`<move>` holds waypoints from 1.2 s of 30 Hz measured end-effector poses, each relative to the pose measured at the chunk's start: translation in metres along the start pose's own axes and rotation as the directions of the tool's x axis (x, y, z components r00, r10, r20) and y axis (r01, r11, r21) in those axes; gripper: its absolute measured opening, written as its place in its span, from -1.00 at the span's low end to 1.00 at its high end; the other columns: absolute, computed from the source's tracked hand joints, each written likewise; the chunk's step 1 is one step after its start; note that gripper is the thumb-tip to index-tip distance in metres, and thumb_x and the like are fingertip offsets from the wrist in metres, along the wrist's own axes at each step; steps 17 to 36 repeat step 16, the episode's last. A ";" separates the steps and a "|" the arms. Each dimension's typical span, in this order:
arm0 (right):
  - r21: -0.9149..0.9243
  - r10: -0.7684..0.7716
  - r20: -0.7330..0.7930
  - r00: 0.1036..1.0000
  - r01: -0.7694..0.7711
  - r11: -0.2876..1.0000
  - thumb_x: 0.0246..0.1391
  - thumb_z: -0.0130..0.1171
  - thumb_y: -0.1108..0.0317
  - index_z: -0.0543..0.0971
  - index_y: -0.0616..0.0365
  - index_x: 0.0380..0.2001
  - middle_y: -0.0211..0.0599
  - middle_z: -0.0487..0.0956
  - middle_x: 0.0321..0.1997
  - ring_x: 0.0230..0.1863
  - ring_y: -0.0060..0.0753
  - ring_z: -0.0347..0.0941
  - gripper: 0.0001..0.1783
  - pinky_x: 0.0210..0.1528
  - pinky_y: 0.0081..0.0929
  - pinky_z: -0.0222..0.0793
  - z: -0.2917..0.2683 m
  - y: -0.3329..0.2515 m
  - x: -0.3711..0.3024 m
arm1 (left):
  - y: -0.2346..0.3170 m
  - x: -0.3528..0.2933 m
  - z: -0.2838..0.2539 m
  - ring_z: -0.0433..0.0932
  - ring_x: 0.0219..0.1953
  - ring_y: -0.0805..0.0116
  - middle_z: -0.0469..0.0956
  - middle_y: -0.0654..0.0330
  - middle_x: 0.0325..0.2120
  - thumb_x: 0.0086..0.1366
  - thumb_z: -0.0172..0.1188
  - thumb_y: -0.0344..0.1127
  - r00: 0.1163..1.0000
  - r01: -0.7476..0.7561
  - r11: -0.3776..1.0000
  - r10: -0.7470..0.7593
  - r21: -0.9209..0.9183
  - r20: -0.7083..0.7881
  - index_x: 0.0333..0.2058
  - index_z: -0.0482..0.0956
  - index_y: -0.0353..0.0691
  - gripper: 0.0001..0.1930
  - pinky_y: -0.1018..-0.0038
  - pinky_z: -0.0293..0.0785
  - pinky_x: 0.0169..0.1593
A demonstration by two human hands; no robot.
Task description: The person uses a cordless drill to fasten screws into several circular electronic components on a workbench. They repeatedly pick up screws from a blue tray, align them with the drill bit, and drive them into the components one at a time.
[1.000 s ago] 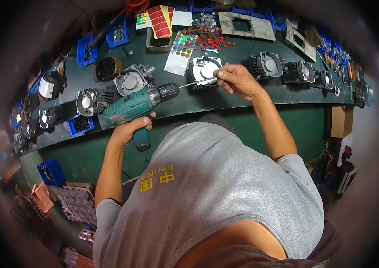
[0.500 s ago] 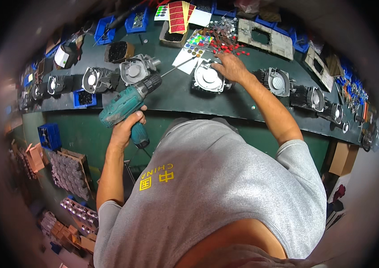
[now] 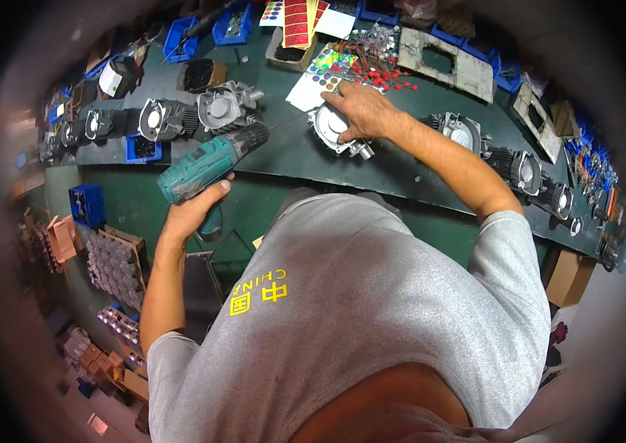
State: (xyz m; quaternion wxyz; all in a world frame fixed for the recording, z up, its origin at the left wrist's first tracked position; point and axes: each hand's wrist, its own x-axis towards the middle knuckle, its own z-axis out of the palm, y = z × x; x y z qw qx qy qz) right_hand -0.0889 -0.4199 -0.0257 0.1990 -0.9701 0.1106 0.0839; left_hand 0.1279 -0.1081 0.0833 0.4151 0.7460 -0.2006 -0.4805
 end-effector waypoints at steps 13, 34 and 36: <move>0.037 -0.138 -0.145 0.980 0.144 0.989 -0.32 0.55 0.17 0.55 0.20 -0.08 -0.12 0.55 -0.14 0.03 -0.02 0.50 -0.33 0.06 -0.16 0.50 0.025 0.016 0.005 | 0.058 0.016 0.008 0.53 -0.19 0.50 0.64 0.27 -0.23 0.21 0.41 -0.35 0.970 -0.149 0.896 0.051 0.418 0.237 0.00 0.62 -0.25 -0.63 0.47 0.52 -0.05; 0.030 -0.125 -0.117 0.985 0.129 0.991 -0.28 0.52 0.17 0.55 0.19 -0.07 -0.12 0.55 -0.13 0.04 -0.01 0.50 -0.34 0.07 -0.16 0.50 0.025 0.016 0.005 | 0.071 0.025 0.010 0.56 -0.15 0.46 0.66 0.19 -0.19 0.21 0.42 -0.32 0.950 -0.216 0.838 0.061 0.501 0.307 0.02 0.61 -0.23 -0.60 0.45 0.52 0.03; 0.030 -0.125 -0.117 0.985 0.129 0.991 -0.28 0.52 0.17 0.55 0.19 -0.07 -0.12 0.55 -0.13 0.04 -0.01 0.50 -0.34 0.07 -0.16 0.50 0.025 0.016 0.005 | 0.071 0.025 0.010 0.56 -0.15 0.46 0.66 0.19 -0.19 0.21 0.42 -0.32 0.950 -0.216 0.838 0.061 0.501 0.307 0.02 0.61 -0.23 -0.60 0.45 0.52 0.03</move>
